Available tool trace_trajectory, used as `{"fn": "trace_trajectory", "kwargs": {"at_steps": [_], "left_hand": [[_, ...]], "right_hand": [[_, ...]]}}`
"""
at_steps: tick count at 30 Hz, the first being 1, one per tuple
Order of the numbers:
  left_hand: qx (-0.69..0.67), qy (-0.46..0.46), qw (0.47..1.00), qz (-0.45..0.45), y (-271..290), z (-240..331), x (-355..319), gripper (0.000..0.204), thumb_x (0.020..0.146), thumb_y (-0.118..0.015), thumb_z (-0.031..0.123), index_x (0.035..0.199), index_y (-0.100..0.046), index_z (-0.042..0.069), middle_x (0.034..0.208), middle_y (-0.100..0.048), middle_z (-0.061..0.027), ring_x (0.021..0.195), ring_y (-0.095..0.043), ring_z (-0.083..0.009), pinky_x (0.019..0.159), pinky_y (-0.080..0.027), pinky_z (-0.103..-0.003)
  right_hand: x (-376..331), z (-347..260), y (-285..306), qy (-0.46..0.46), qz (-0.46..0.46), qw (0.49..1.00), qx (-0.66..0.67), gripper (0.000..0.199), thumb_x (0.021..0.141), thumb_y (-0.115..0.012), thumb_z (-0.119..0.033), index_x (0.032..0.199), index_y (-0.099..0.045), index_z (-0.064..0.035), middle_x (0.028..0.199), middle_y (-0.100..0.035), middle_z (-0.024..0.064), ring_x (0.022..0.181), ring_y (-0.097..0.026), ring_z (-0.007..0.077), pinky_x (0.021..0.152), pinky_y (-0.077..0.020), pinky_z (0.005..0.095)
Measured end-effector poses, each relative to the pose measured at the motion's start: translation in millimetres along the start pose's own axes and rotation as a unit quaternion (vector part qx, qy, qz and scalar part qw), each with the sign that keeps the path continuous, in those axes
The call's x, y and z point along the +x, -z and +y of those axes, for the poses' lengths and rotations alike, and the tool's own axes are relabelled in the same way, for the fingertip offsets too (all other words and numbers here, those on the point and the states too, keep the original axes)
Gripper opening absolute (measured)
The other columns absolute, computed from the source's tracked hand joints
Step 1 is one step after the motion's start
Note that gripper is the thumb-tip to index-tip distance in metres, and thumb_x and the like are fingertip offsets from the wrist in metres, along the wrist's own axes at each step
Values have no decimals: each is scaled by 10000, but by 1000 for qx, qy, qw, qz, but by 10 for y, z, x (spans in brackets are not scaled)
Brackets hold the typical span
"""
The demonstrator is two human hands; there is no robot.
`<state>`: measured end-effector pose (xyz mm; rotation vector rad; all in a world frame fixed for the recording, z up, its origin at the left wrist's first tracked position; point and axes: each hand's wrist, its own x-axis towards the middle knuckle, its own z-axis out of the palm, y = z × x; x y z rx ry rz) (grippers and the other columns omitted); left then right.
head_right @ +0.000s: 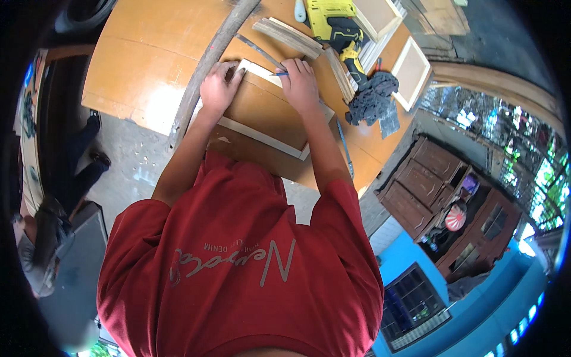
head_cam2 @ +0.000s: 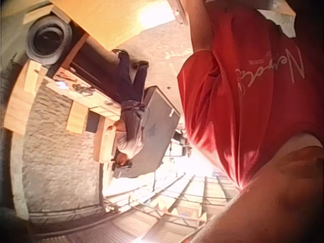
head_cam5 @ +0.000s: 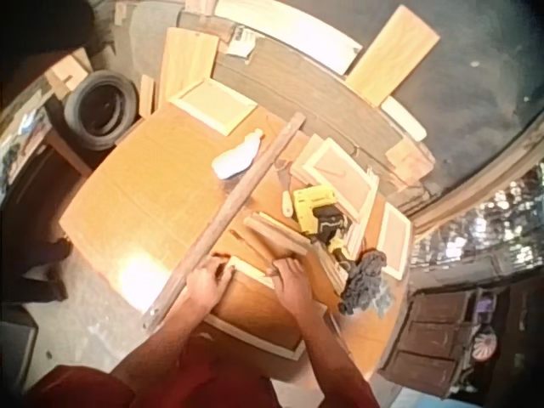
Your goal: Assembling, aligning, and measuring wooden strips to construct a frame on a workbench.
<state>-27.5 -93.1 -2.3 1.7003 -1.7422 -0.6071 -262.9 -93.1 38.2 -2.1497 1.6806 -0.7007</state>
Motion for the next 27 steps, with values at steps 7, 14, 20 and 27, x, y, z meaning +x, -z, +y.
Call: {"fn": "trace_trajectory", "kwargs": {"at_steps": [7, 14, 20, 27], "left_hand": [[-56, 2, 998, -24, 9, 23, -114, 269, 919, -739, 289, 1151, -758, 155, 1112, -721, -75, 958, -716, -318, 829, -584, -433], [-33, 20, 998, -47, -51, 5, -144, 260, 941, -711, 289, 1164, -748, 161, 1142, -682, -75, 950, -713, -322, 824, -586, -440], [-25, 13, 999, -38, -74, -7, -133, 262, 928, -722, 302, 1153, -754, 172, 1135, -682, -68, 944, -713, -319, 815, -590, -438], [-10, 10, 999, -34, -82, -7, -131, 284, 898, -752, 296, 1158, -751, 181, 1125, -689, -46, 955, -715, -295, 805, -596, -425]], "right_hand": [[83, 381, -22, 19, -82, 996, 38, 157, 898, -704, -134, 1048, -735, -99, 982, -663, 122, 955, -626, 380, 848, -506, 478], [-35, 305, -110, 8, -70, 997, -2, 235, 879, -707, -86, 1109, -751, -96, 987, -687, 123, 971, -648, 359, 860, -526, 448], [-88, 278, -132, -1, -49, 999, 0, 220, 886, -715, -111, 1102, -757, -96, 999, -685, 129, 970, -646, 360, 871, -526, 459], [-153, 233, -140, -10, -41, 999, 5, 213, 884, -720, -128, 1084, -784, -90, 977, -698, 127, 956, -649, 345, 874, -525, 457]]}}
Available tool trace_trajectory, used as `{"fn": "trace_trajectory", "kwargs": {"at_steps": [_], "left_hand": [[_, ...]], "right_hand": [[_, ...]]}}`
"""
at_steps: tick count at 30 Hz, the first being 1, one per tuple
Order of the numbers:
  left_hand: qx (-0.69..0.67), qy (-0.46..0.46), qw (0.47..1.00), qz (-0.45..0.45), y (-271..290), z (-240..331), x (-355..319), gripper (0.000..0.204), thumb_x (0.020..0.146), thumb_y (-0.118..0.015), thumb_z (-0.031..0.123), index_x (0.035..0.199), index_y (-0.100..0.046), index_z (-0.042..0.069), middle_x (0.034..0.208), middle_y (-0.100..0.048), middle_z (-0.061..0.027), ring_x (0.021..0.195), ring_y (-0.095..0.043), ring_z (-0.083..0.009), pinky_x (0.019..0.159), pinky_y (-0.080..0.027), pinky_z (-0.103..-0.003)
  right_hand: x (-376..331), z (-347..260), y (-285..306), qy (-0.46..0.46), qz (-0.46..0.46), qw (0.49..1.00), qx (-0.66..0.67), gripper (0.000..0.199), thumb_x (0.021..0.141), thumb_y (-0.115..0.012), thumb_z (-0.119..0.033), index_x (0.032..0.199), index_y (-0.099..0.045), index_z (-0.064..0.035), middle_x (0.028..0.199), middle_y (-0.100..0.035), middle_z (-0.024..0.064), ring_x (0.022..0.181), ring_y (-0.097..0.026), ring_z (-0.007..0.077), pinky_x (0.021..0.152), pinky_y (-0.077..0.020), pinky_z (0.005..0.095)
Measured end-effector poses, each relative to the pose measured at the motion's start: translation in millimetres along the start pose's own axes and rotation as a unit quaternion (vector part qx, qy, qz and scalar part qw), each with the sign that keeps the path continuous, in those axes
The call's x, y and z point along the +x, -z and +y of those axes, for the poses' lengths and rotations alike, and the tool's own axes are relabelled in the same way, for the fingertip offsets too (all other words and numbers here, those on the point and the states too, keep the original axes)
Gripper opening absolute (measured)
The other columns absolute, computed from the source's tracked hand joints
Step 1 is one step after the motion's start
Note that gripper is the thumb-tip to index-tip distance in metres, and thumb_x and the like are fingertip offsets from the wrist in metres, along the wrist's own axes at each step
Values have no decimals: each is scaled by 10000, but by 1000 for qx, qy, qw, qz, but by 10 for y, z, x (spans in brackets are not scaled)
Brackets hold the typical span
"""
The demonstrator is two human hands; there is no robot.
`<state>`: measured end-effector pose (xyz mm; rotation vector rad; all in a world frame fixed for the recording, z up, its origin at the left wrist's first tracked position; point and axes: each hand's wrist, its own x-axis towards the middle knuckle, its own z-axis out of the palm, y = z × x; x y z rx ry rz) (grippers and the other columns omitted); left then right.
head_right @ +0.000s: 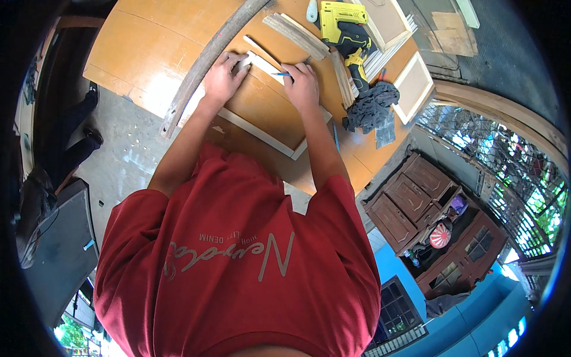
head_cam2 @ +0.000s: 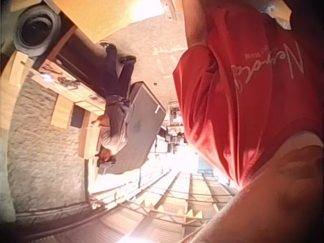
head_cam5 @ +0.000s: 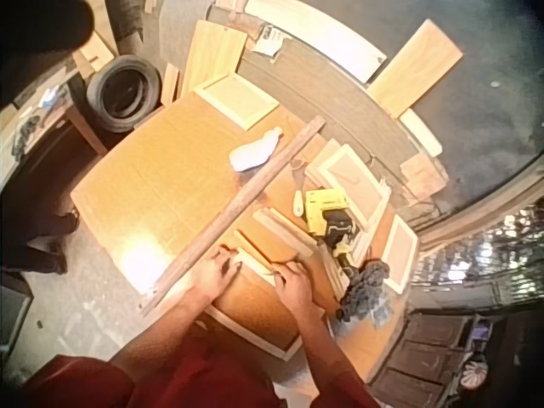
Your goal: Assembling, aligning, and measuring wooden strips to construct a frame on a workbench.
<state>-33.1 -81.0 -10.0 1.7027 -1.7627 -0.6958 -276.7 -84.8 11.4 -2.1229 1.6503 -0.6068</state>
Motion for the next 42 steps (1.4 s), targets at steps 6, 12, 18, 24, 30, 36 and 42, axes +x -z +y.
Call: {"fn": "trace_trajectory", "kwargs": {"at_steps": [6, 12, 18, 24, 30, 36, 42], "left_hand": [[-7, 3, 1000, -7, 8, 17, 7, 282, 903, -749, 297, 1160, -748, 182, 1111, -685, -39, 947, -714, -294, 803, -594, -427], [-8, 2, 1000, -12, -3, 11, 0, 246, 913, -742, 294, 1129, -755, 176, 1091, -676, -29, 918, -714, -299, 784, -591, -437], [-23, 13, 1000, -18, -29, 8, -5, 213, 928, -735, 296, 1098, -765, 172, 1088, -670, -26, 902, -713, -293, 777, -589, -439], [-19, 16, 999, -24, -48, -23, -6, 216, 935, -730, 300, 1106, -766, 172, 1091, -671, -26, 911, -712, -286, 777, -588, -436], [-18, 18, 999, -28, -41, -12, -9, 211, 937, -728, 300, 1103, -766, 175, 1094, -671, -27, 919, -710, -287, 788, -590, -433], [-17, 16, 999, -22, -20, 18, -17, 205, 928, -735, 292, 1100, -766, 183, 1099, -665, -21, 914, -708, -288, 777, -587, -432], [-5, -24, 1000, 5, 34, 71, 20, 251, 864, -813, 253, 1101, -790, 172, 1054, -678, -28, 909, -699, -264, 772, -573, -390]], "right_hand": [[-29, -56, 14, 0, 0, 1000, -6, 230, 877, -705, -89, 1091, -788, -88, 959, -697, 111, 946, -649, 325, 873, -524, 443], [-51, -24, 0, 30, -1, 1000, -4, 258, 883, -693, -83, 1125, -782, -92, 960, -702, 97, 934, -649, 317, 844, -528, 423], [-72, -23, -17, 29, -10, 1000, -5, 276, 874, -679, -62, 1128, -783, -88, 964, -708, 83, 934, -647, 311, 855, -526, 411], [-72, -36, -6, 37, -16, 999, -6, 280, 871, -683, -57, 1131, -783, -85, 964, -710, 75, 924, -645, 304, 847, -525, 410], [-63, -34, -15, 44, -7, 999, -5, 280, 869, -686, -57, 1129, -785, -89, 949, -707, 70, 916, -644, 302, 832, -526, 413], [-27, -21, 7, 41, 80, 996, -16, 261, 846, -695, -59, 1081, -787, -124, 908, -669, 77, 904, -636, 315, 811, -514, 437], [46, 88, 446, 25, 249, 966, -67, 212, 892, -670, -45, 1092, -738, -64, 927, -682, 127, 885, -636, 350, 790, -499, 447]]}}
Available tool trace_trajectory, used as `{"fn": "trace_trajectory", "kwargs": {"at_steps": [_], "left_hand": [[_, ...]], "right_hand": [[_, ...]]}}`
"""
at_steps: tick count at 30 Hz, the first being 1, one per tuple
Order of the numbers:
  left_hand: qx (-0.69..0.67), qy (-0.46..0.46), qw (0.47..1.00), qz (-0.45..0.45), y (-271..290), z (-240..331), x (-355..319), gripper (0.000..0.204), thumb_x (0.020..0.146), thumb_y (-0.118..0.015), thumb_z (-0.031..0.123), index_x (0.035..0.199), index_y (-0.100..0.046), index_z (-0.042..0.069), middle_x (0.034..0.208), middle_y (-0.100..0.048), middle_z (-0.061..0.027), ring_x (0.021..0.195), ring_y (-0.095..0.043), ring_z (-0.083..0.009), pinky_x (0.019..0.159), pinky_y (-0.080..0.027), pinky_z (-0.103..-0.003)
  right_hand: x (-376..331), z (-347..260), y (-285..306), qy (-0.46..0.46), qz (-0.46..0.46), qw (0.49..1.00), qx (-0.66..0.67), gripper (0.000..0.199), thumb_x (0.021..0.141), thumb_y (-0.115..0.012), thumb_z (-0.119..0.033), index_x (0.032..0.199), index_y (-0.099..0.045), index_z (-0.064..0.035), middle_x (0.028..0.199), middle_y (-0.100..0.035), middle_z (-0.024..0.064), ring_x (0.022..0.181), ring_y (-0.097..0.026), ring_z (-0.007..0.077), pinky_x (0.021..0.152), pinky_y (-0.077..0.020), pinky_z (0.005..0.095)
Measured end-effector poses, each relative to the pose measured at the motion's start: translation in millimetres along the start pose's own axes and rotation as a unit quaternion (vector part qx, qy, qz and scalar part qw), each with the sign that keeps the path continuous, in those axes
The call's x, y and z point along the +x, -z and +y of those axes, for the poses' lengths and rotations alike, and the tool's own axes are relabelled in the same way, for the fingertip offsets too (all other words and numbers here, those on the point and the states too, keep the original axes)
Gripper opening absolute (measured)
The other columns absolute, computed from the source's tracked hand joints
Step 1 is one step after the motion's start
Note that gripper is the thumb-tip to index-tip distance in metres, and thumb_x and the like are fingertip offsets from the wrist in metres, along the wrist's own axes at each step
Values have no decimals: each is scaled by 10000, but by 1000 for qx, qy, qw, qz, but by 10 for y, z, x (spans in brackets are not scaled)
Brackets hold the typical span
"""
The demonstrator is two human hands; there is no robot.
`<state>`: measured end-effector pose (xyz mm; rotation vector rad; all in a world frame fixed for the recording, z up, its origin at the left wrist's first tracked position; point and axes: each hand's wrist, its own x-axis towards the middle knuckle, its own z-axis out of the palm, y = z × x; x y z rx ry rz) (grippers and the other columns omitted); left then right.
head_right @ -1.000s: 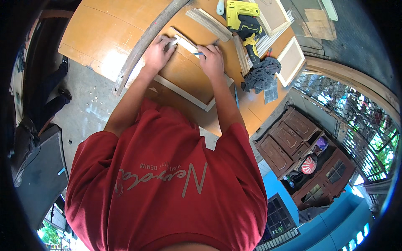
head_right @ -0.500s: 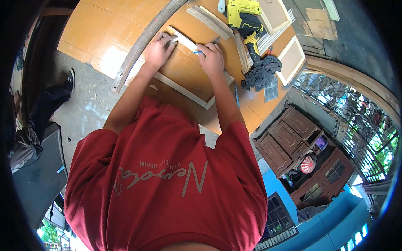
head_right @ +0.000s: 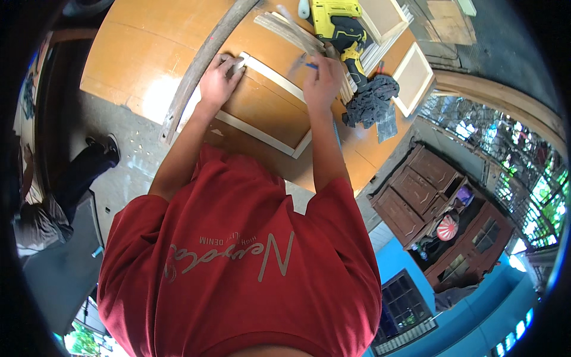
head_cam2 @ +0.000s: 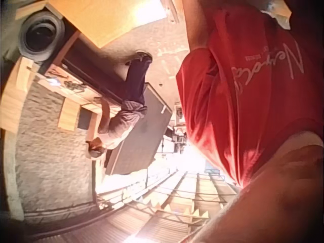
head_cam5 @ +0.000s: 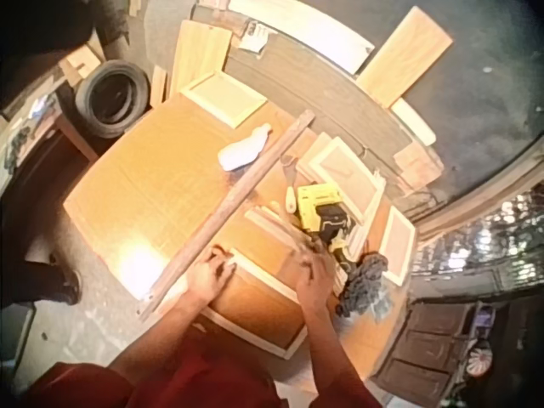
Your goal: Assembling, aligning, and measuring wooden strips to construct a frame on a workbench.
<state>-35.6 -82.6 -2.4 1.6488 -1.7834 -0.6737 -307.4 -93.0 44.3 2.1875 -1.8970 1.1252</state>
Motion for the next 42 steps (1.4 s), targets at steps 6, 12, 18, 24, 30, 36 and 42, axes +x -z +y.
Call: {"fn": "trace_trajectory", "kwargs": {"at_steps": [6, 12, 18, 24, 30, 36, 42], "left_hand": [[21, -31, 999, 21, 29, 0, 34, 242, 860, -809, 246, 1091, -788, 177, 1123, -682, -10, 915, -713, -260, 753, -582, -396], [40, -72, 997, 11, -24, 5, 66, 186, 863, -816, 225, 1044, -814, 181, 1129, -711, 2, 914, -730, -235, 731, -594, -355], [63, -93, 993, 37, -36, 22, 99, 127, 855, -831, 212, 970, -823, 160, 1072, -743, 3, 843, -739, -219, 681, -593, -335], [65, -83, 994, 29, -28, 26, 123, 129, 846, -839, 205, 959, -820, 146, 1076, -747, 5, 830, -742, -215, 677, -596, -333], [62, -77, 995, 14, -23, 1, 110, 150, 852, -839, 189, 990, -824, 134, 1136, -749, -18, 879, -755, -225, 715, -604, -332], [65, -88, 994, 26, -31, 34, 119, 115, 857, -830, 200, 950, -819, 133, 1091, -747, 7, 819, -741, -211, 677, -597, -326], [72, -86, 993, 24, -6, 10, 119, 118, 874, -810, 220, 953, -819, 133, 1099, -746, 8, 815, -740, -217, 686, -595, -335]], "right_hand": [[-94, -118, 428, -89, 137, 986, -16, 150, 950, -622, -5, 1088, -665, 34, 894, -613, 165, 794, -600, 323, 726, -465, 396], [-737, -92, 623, -218, 115, 968, 52, 120, 1000, -564, 12, 1103, -619, 37, 969, -621, 80, 832, -546, 118, 722, -448, 244], [-1061, -233, 614, -306, 88, 948, 22, 95, 1007, -597, -42, 1070, -640, 16, 940, -621, 99, 808, -557, 206, 717, -447, 326], [-1015, -332, 542, -338, 73, 937, 49, 74, 1001, -608, -45, 1045, -640, 4, 934, -615, 132, 829, -582, 278, 744, -458, 373], [-951, -317, 457, -332, 86, 936, 77, 72, 1007, -595, -47, 1046, -635, -1, 926, -609, 127, 822, -578, 260, 736, -453, 361], [-842, -284, 349, -418, -19, 888, 189, 113, 1042, -562, -94, 1087, -638, -23, 894, -580, 77, 799, -526, 171, 721, -436, 326], [-513, -490, 175, -392, -161, 855, 300, 302, 1055, -590, -202, 1315, -525, -62, 896, -547, 47, 788, -508, 144, 750, -455, 324]]}}
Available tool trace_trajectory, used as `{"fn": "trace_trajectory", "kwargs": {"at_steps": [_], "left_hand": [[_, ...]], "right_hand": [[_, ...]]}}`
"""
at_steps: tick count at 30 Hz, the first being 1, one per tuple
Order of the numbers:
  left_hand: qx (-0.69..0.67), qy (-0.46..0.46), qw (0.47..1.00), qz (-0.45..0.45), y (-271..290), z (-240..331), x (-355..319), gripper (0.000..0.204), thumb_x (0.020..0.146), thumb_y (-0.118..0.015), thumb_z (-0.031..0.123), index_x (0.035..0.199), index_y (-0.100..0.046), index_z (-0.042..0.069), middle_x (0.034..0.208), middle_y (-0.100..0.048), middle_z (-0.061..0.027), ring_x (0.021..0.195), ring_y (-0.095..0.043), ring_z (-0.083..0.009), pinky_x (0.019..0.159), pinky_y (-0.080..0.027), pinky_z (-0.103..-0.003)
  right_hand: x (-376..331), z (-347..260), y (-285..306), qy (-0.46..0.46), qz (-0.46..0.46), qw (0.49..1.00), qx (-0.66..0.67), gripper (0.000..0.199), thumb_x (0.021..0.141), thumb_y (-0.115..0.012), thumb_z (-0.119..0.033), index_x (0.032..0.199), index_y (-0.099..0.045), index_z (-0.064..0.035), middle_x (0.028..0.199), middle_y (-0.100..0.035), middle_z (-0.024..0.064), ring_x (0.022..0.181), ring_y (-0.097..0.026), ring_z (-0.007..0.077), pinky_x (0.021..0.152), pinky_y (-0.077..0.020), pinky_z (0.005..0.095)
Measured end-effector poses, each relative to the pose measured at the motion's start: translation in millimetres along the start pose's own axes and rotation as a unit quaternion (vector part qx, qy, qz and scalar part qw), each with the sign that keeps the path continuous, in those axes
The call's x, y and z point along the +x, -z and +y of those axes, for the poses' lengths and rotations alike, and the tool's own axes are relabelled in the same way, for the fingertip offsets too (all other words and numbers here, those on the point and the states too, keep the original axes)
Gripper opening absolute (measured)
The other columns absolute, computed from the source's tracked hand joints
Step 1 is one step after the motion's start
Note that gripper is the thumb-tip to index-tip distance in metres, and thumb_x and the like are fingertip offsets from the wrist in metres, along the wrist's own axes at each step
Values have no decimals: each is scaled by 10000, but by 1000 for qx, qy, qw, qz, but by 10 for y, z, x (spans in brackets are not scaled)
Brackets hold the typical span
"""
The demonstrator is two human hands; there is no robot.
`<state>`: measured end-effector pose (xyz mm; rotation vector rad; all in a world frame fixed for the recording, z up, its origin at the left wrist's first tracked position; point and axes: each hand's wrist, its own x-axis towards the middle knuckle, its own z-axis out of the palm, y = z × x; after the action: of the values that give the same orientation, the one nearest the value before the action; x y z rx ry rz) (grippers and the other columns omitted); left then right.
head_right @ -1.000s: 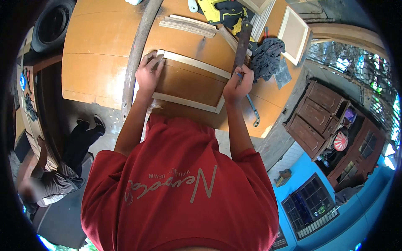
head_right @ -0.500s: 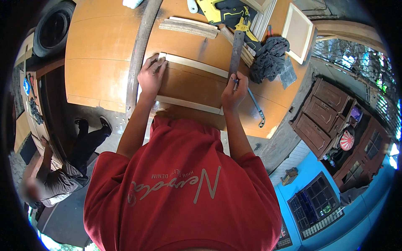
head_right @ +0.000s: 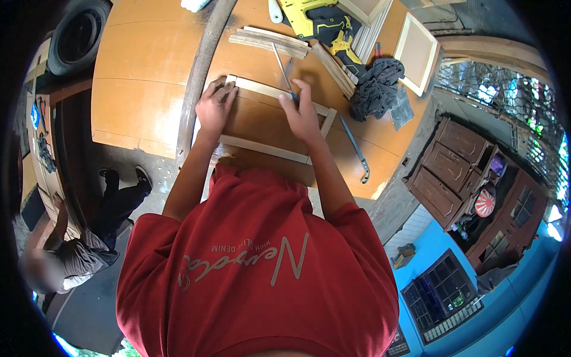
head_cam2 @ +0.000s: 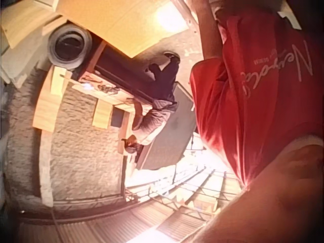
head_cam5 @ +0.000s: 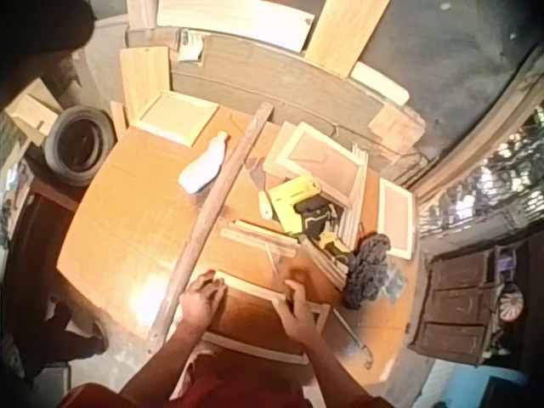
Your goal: Assembling, aligning, and measuring wooden strips to construct a frame on a workbench.
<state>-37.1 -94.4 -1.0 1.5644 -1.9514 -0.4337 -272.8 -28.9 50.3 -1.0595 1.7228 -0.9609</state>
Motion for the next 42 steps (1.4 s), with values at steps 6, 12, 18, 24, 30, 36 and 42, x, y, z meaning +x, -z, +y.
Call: {"fn": "trace_trajectory", "kwargs": {"at_steps": [6, 12, 18, 24, 30, 36, 42], "left_hand": [[-15, 0, 1000, -11, -36, -37, -41, 140, 876, -809, 219, 988, -821, 135, 1153, -745, -8, 846, -751, -225, 705, -600, -331], [-18, -4, 1000, -4, -19, -42, -50, 143, 891, -798, 237, 991, -823, 138, 1161, -743, -12, 856, -750, -235, 722, -602, -349], [-16, 0, 1000, -9, -21, -28, -58, 154, 897, -787, 248, 999, -824, 140, 1148, -746, -15, 872, -749, -242, 729, -603, -360], [-11, -1, 1000, -2, -55, -45, -76, 141, 902, -773, 251, 991, -821, 153, 1148, -737, 2, 891, -745, -230, 741, -602, -359], [-2, -7, 1000, 7, -65, -68, -78, 147, 901, -779, 266, 985, -825, 154, 1132, -741, 21, 855, -747, -220, 707, -601, -351], [1, -13, 1000, 11, -76, -61, -76, 149, 899, -782, 269, 979, -826, 151, 1123, -742, 24, 842, -745, -218, 688, -597, -348], [-5, -10, 1000, 9, -47, -51, -78, 151, 895, -788, 272, 973, -826, 148, 1113, -746, 28, 826, -743, -213, 675, -591, -346]], "right_hand": [[234, -24, -74, 2, -51, 995, -90, 243, 1025, -602, -166, 1246, -555, -77, 1034, -669, 203, 912, -688, 405, 766, -518, 447], [531, -127, -196, 226, 20, 946, -233, 219, 962, -624, -60, 1179, -655, -63, 1049, -635, 180, 916, -674, 398, 787, -542, 463], [772, -23, -347, 271, -90, 896, -341, 266, 910, -673, -74, 1160, -741, -134, 1033, -603, 138, 893, -665, 393, 823, -547, 496], [775, 73, -454, 270, -86, 892, -351, 256, 911, -679, -98, 1157, -743, -129, 1019, -612, 127, 909, -664, 378, 844, -543, 498], [697, 70, -451, 315, -89, 884, -333, 283, 882, -691, -83, 1160, -734, -114, 974, -629, 114, 932, -660, 355, 848, -544, 483], [640, 76, -431, 327, -113, 884, -315, 351, 831, -698, -35, 1172, -732, -111, 959, -631, 106, 946, -652, 334, 851, -542, 466], [627, 113, -428, 335, -123, 884, -303, 374, 804, -671, 14, 1154, -752, -89, 953, -635, 111, 929, -651, 331, 843, -542, 459]]}}
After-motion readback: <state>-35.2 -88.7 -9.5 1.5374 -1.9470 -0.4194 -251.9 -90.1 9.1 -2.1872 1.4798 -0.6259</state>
